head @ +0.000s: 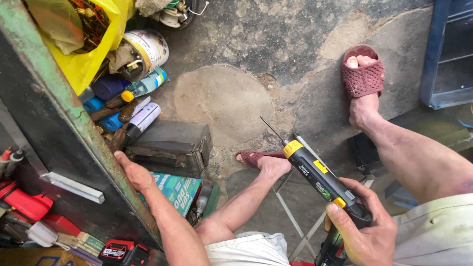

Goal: Disassembling a cordless drill to inspect and test the internal motor before reassembling it.

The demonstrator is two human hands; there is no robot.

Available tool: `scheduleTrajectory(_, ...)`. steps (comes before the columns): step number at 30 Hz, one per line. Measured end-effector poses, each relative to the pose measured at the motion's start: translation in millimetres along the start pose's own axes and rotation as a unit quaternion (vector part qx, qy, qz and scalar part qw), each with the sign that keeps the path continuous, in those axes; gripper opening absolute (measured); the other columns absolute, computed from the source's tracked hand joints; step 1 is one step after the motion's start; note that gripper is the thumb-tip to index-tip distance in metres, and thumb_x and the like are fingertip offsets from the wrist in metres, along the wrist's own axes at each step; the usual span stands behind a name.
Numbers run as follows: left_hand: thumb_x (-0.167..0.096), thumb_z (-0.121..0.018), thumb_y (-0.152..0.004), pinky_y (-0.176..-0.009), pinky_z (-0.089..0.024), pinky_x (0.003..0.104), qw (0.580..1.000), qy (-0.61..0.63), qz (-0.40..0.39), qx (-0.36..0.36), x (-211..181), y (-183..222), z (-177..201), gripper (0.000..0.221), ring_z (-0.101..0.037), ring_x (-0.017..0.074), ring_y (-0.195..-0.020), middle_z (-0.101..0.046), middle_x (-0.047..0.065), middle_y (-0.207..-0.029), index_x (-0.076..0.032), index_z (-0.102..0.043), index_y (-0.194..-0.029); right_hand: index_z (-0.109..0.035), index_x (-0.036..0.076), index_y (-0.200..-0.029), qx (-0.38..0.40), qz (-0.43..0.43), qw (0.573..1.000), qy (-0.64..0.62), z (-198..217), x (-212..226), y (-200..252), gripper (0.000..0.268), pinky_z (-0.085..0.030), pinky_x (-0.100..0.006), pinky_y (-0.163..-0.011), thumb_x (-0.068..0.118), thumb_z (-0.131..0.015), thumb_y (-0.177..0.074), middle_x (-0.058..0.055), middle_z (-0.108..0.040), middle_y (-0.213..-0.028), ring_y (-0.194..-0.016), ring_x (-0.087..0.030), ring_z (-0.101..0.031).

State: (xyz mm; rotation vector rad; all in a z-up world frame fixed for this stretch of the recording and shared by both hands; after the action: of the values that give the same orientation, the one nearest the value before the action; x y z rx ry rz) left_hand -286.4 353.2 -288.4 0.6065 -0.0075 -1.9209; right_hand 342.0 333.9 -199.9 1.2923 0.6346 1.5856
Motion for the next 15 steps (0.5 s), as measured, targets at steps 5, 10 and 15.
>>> scheduleTrajectory(5, -0.055, -0.043, -0.105, -0.127, -0.028, 0.042, 0.997, 0.017, -0.046, -0.063, 1, -20, 3, 0.070, -0.032, 0.0333, -0.152, -0.032, 0.016, -0.164, -0.007, -0.036, -0.156, -0.067, 0.000, -0.127, -0.003, -0.016, 1.000, -0.015, -2, -3, 3, 0.048, -0.049, -0.026, -0.055, 0.007, -0.075, -0.080, -0.017, -0.068, -0.064, -0.048, -0.018, -0.060)
scheduleTrajectory(10, -0.049, -0.032, -0.102, -0.125, -0.031, 0.050, 0.987, 0.053, 0.083, -0.128, 10, -46, -12, 0.060, -0.042, 0.0271, -0.148, -0.048, 0.007, -0.157, -0.018, -0.052, -0.150, -0.069, 0.002, -0.125, -0.005, -0.034, 0.999, -0.025, -5, -2, 7, 0.048, -0.047, -0.025, -0.055, 0.008, -0.076, -0.078, -0.017, -0.064, -0.056, -0.046, -0.019, -0.058)
scheduleTrajectory(15, -0.016, -0.037, -0.100, -0.094, -0.051, 0.035, 0.837, -0.494, -0.149, -0.183, 55, -134, -36, 0.053, -0.071, 0.0213, -0.110, -0.076, 0.002, -0.121, -0.010, -0.045, -0.152, -0.072, 0.003, -0.123, 0.001, -0.057, 0.998, -0.015, -5, -19, 6, 0.049, -0.050, -0.027, -0.056, 0.009, -0.080, -0.075, -0.016, -0.068, -0.063, -0.047, -0.021, -0.062)
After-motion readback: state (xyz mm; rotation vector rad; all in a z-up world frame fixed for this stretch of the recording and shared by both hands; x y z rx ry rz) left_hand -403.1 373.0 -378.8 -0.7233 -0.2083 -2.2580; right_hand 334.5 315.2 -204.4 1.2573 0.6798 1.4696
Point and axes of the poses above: each hand's wrist, its own y-axis away from the middle knuckle, its own z-axis out of the back of the hand, x = y × z, the point moved 9 cm from there along -y, towards the middle knuckle
